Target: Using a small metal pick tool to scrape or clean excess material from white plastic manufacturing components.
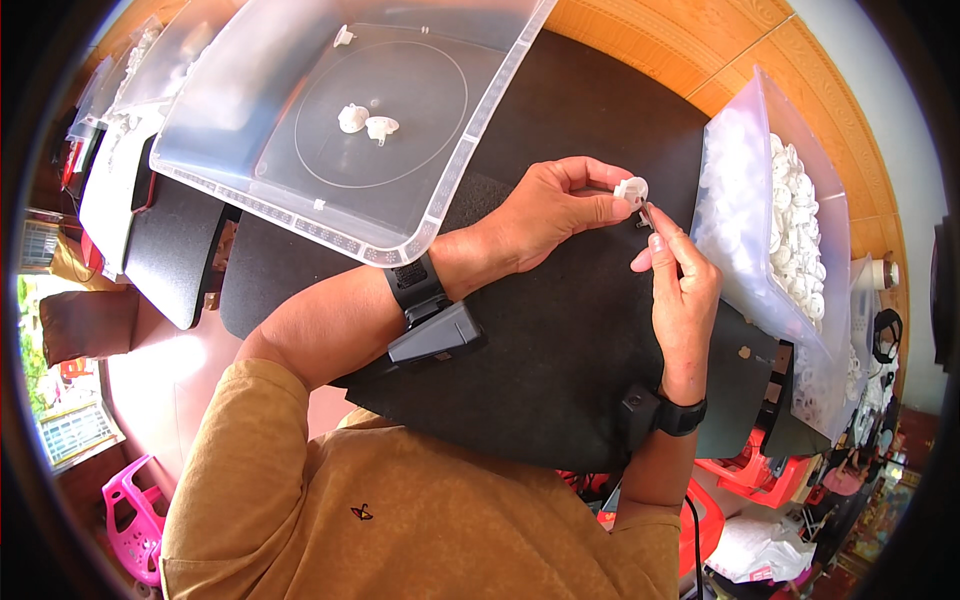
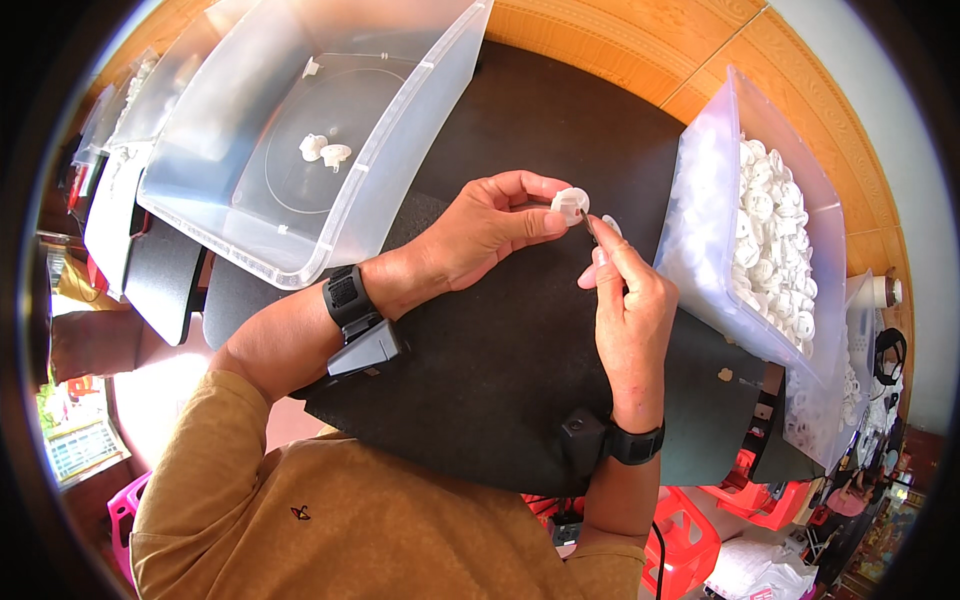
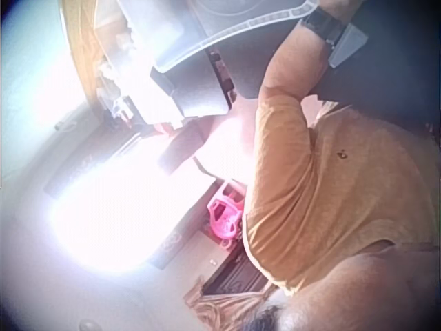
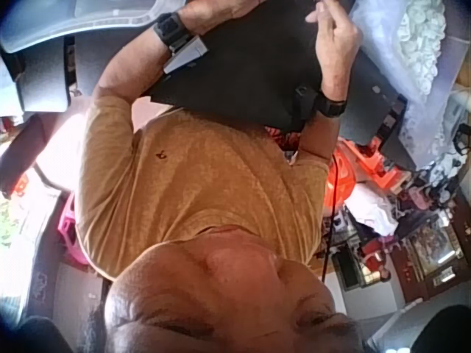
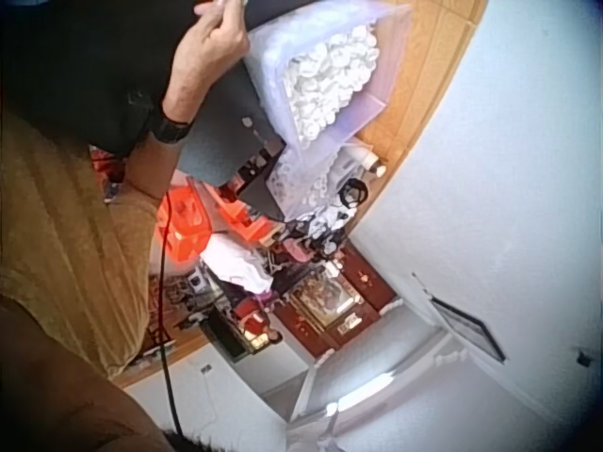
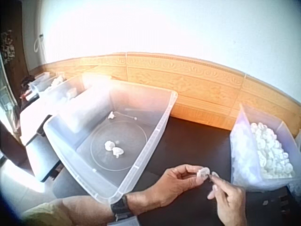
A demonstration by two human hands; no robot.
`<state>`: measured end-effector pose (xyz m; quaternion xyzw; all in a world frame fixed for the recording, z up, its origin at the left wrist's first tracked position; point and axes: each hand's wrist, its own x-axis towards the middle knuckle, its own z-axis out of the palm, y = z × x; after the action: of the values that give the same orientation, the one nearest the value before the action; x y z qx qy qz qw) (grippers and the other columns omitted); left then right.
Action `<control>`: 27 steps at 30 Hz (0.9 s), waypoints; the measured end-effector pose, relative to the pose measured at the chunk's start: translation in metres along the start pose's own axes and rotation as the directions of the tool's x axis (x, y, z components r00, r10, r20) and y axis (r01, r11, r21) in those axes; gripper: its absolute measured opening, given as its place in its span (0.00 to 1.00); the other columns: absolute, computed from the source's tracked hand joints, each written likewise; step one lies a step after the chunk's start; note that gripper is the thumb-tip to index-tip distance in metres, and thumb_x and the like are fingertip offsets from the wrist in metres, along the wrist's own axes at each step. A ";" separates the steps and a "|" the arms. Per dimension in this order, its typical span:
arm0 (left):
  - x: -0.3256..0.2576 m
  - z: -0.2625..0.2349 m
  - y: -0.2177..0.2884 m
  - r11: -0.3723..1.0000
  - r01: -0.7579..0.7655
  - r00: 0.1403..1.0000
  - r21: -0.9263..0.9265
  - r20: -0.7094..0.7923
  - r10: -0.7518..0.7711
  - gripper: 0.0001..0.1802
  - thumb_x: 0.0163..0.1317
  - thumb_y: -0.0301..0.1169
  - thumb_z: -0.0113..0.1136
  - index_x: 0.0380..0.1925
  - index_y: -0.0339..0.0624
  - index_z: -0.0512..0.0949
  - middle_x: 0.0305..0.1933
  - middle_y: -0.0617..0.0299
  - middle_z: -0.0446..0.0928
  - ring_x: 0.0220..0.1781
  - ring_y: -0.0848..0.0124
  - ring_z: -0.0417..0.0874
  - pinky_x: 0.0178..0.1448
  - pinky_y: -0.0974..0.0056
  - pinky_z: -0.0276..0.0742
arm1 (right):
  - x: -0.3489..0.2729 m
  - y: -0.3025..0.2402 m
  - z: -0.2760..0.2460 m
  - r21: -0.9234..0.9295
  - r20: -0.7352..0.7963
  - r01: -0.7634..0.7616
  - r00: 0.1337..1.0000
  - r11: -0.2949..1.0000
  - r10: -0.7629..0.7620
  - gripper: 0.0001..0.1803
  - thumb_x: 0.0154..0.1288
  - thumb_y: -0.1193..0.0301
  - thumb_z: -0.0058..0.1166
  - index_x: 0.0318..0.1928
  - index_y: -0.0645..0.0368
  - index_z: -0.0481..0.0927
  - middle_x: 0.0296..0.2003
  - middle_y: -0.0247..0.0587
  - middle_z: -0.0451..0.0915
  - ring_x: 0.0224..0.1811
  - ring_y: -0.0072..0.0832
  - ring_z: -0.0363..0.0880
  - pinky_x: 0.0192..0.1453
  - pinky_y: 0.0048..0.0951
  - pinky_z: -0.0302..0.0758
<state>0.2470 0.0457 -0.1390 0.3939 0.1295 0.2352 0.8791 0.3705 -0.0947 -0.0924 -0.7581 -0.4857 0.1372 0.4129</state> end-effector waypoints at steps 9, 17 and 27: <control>0.000 0.000 0.001 1.000 -0.016 1.000 0.027 0.019 0.016 0.16 0.65 0.23 0.63 0.52 0.36 0.76 0.52 0.57 0.80 0.55 0.70 0.81 0.63 0.65 0.78 | 0.000 0.001 0.001 0.016 -0.009 0.003 1.000 1.000 -0.003 0.14 0.72 0.76 0.50 0.55 0.60 0.82 0.22 0.37 0.79 0.27 0.18 0.76 0.35 0.23 0.73; -0.001 0.001 0.002 0.999 -0.002 1.000 0.041 0.011 0.002 0.16 0.65 0.24 0.63 0.52 0.36 0.77 0.52 0.57 0.80 0.53 0.71 0.81 0.62 0.66 0.79 | -0.001 0.000 0.000 0.029 -0.010 -0.008 1.000 1.000 0.009 0.14 0.72 0.75 0.50 0.54 0.61 0.82 0.22 0.38 0.79 0.26 0.19 0.78 0.34 0.23 0.73; 0.000 0.001 0.000 0.999 -0.029 1.000 -0.021 0.008 0.029 0.16 0.62 0.25 0.67 0.49 0.33 0.78 0.48 0.56 0.81 0.50 0.70 0.83 0.59 0.64 0.79 | -0.001 -0.001 0.001 0.018 -0.012 0.003 1.000 1.000 -0.003 0.14 0.72 0.76 0.50 0.54 0.60 0.82 0.21 0.36 0.78 0.25 0.18 0.76 0.32 0.23 0.72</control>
<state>0.2473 0.0447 -0.1382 0.3873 0.1178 0.2477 0.8802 0.3692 -0.0947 -0.0924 -0.7546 -0.4831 0.1366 0.4226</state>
